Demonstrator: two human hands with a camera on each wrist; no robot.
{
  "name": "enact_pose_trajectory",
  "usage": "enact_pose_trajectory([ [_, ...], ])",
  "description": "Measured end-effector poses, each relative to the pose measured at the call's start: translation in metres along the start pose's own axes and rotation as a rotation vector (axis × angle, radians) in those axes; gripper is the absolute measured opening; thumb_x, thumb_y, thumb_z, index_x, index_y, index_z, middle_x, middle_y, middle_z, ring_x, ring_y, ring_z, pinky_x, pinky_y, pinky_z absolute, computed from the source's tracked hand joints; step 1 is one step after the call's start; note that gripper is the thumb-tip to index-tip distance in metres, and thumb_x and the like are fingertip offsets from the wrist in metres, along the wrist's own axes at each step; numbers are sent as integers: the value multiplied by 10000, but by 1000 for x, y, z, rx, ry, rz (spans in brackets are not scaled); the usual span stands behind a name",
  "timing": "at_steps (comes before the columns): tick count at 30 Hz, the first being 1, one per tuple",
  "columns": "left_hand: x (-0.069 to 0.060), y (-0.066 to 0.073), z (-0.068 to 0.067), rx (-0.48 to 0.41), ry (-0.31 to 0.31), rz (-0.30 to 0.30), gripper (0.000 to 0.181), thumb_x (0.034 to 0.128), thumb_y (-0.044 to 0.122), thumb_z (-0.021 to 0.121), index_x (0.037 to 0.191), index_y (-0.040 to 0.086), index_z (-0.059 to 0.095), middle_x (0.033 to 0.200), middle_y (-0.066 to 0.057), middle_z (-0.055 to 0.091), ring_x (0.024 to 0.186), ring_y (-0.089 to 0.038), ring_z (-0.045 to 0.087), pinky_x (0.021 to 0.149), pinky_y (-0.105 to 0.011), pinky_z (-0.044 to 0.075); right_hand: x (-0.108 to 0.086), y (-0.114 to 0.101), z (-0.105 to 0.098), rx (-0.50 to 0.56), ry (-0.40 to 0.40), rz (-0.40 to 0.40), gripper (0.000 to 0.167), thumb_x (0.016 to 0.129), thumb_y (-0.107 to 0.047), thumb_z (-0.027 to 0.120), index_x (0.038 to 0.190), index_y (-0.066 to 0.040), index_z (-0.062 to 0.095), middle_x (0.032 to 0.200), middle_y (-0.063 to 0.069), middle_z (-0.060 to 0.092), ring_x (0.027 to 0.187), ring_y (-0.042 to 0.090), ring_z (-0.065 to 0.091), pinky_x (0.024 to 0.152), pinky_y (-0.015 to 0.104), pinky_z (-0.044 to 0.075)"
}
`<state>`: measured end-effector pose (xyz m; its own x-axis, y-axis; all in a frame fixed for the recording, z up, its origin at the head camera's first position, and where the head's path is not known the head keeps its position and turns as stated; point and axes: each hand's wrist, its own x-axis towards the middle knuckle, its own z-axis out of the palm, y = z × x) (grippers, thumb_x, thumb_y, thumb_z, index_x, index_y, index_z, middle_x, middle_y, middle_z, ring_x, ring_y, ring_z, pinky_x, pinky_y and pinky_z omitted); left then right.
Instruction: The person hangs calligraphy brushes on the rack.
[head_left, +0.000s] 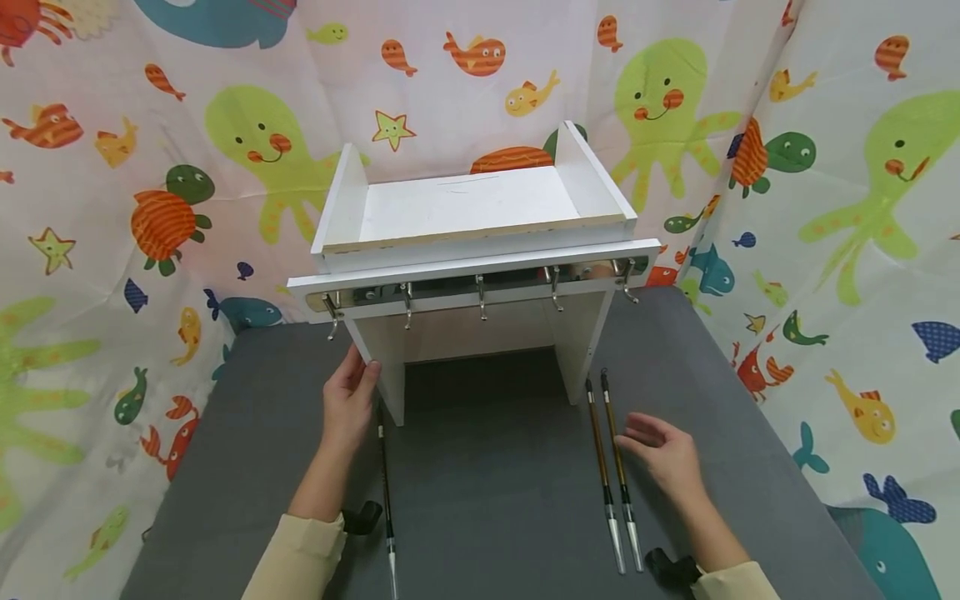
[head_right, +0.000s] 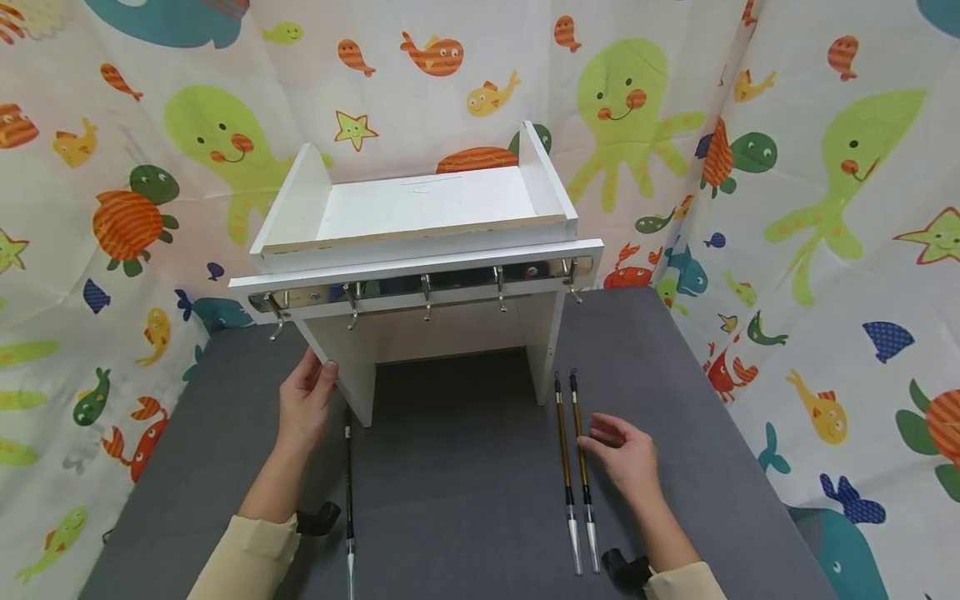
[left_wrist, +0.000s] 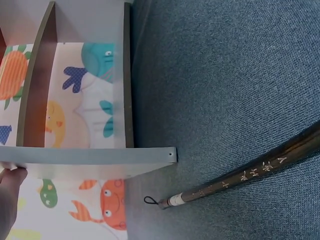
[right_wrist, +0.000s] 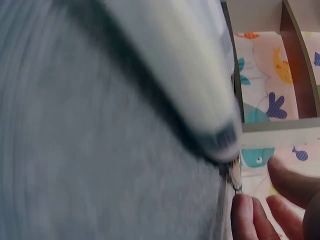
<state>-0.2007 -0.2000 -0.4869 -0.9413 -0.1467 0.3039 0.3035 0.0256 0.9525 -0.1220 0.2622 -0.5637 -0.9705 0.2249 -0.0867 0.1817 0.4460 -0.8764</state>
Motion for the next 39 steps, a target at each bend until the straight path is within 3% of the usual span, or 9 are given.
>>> enact_pose_trajectory([
  [7,1,0,-1,11,-11,13,538,1011,46,587,1525,67,430,1536,-162,465,1340,-144,531,999,-149,480,2,1,6,-23,16,43,511,870,-263,820,1299,-39,656,1236,170,711,924,-53,669,740,85,499],
  [11,1,-1,-2,28,-7,10,537,1008,45,591,1522,84,443,1529,-148,481,1339,-157,534,991,-154,488,2,2,9,-59,24,43,489,849,-262,838,1256,-41,682,1171,162,738,958,100,723,717,118,514],
  [15,0,-1,-1,20,-10,12,539,1002,50,603,1518,88,451,1523,-143,490,1301,-83,556,990,-168,497,1,2,11,-99,36,37,471,816,-294,865,1180,-35,716,1088,146,761,930,192,734,680,178,531],
  [24,2,-3,-3,18,0,6,542,995,48,613,1513,87,457,1510,-154,501,1232,-1,585,972,-165,507,1,-4,15,-192,46,37,436,763,-334,899,1039,-30,753,937,106,775,779,147,721,613,235,519],
  [30,1,-1,-5,55,-5,-15,539,1007,79,604,1521,97,444,1516,-136,500,1225,15,579,965,-142,500,1,-5,16,-212,29,34,350,798,-238,870,1039,-15,748,930,117,774,804,202,737,612,262,532],
  [35,2,-1,-5,42,-1,1,532,999,56,612,1507,59,455,1499,-163,509,1201,30,591,962,-145,504,5,-5,13,-251,-2,39,283,829,-215,828,1038,-33,770,911,78,783,772,146,714,654,297,543],
  [39,2,-2,-5,30,-1,15,528,996,55,616,1500,37,460,1489,-206,503,1191,25,602,950,-146,511,5,-5,8,-215,-27,73,290,837,-206,814,1055,-19,772,920,79,788,774,124,716,666,288,540],
])
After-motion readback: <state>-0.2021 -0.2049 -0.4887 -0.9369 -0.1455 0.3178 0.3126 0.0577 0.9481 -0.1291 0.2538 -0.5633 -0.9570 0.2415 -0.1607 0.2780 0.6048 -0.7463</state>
